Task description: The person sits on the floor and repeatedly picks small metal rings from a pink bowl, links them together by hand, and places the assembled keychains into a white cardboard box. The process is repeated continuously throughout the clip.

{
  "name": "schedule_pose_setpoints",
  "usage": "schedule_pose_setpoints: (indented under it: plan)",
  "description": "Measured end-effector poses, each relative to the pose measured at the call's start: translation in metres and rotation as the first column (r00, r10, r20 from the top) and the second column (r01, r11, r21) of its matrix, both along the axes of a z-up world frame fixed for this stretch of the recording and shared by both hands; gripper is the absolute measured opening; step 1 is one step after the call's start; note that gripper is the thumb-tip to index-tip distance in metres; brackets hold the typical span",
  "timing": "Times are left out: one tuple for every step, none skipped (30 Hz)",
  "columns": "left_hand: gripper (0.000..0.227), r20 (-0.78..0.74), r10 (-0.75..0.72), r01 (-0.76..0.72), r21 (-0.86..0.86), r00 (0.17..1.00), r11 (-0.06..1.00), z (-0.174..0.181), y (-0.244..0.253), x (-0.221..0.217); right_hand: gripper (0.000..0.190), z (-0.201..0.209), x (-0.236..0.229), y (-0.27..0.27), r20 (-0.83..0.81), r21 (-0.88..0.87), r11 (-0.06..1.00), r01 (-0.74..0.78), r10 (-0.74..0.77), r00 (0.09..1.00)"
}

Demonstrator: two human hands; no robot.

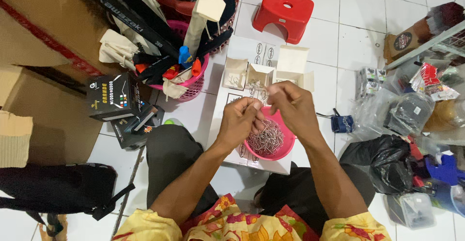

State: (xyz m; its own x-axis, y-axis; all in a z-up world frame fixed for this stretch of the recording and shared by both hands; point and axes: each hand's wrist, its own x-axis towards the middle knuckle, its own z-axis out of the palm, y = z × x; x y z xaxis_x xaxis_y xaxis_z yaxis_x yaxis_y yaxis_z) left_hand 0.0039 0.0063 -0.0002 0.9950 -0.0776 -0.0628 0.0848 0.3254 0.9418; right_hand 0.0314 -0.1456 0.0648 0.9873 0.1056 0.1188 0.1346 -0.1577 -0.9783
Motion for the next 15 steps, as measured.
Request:
schedule_pose_setpoints:
  plan:
    - [0.018,-0.001,0.002,-0.002,0.001,1.0,1.0,0.003,0.004,0.001,0.011,-0.012,0.004,-0.011,-0.001,0.001,1.0,-0.002,0.002,1.0]
    - [0.018,-0.009,0.032,-0.032,-0.006,0.999,0.999,0.007,0.008,0.002,0.013,-0.024,0.007,-0.022,0.041,-0.352,0.936,0.005,0.01,0.999]
    - [0.018,-0.014,0.064,-0.064,-0.014,0.998,0.998,0.011,0.011,0.005,0.015,-0.035,0.013,-0.033,0.081,-0.659,0.752,0.027,0.035,0.996]
    - [0.018,-0.011,0.068,-0.068,-0.014,0.998,0.998,0.012,0.015,0.007,0.015,-0.051,0.012,-0.031,0.084,-0.659,0.752,0.026,0.039,0.996]
    - [0.018,-0.001,0.086,-0.086,-0.006,0.996,0.996,0.013,0.018,0.007,0.012,-0.067,0.009,-0.029,-0.057,-0.835,0.535,-0.127,0.145,0.988]
    - [0.019,0.01,0.103,-0.103,0.002,0.995,0.995,0.013,0.021,0.008,0.01,-0.083,0.007,-0.027,-0.218,-0.926,0.267,-0.269,0.205,0.954]
    - [0.019,0.009,0.103,-0.103,0.006,0.995,0.995,0.014,0.021,0.009,0.01,-0.103,0.002,-0.02,-0.219,-0.924,0.27,-0.27,0.206,0.954]
    - [0.019,0.008,0.115,-0.115,-0.003,0.993,0.993,0.014,0.022,0.009,0.013,-0.124,-0.003,-0.012,-0.247,-0.947,0.124,-0.296,0.309,0.918]
    - [0.019,0.008,0.126,-0.126,-0.011,0.992,0.992,0.014,0.022,0.009,0.017,-0.143,-0.008,-0.004,-0.284,-0.953,-0.024,-0.3,0.402,0.87]
    - [0.019,0.008,0.124,-0.124,-0.006,0.992,0.992,0.015,0.023,0.008,0.017,-0.161,-0.014,0.0,-0.283,-0.953,-0.019,-0.301,0.402,0.871]
    - [0.018,0.015,0.129,-0.128,-0.008,0.992,0.992,0.015,0.022,0.009,0.014,-0.179,-0.017,0.002,-0.177,-0.983,-0.037,-0.18,0.452,0.875]
    - [0.018,0.022,0.133,-0.132,-0.009,0.991,0.991,0.015,0.022,0.009,0.013,-0.196,-0.021,0.004,-0.071,-0.997,-0.048,-0.054,0.501,0.863]
    - [0.018,0.022,0.137,-0.137,-0.011,0.99,0.991,0.015,0.024,0.01,0.013,-0.2,-0.017,-0.001,-0.071,-0.997,-0.05,-0.053,0.505,0.86]
    - [0.018,0.033,0.133,-0.133,-0.012,0.991,0.991,0.015,0.025,0.01,0.012,-0.205,-0.012,-0.007,-0.053,-0.999,-0.037,-0.038,0.578,0.815]
    - [0.018,0.041,0.127,-0.127,-0.013,0.991,0.992,0.014,0.026,0.01,0.011,-0.21,-0.01,-0.013,-0.036,-0.999,-0.024,-0.027,0.644,0.764]
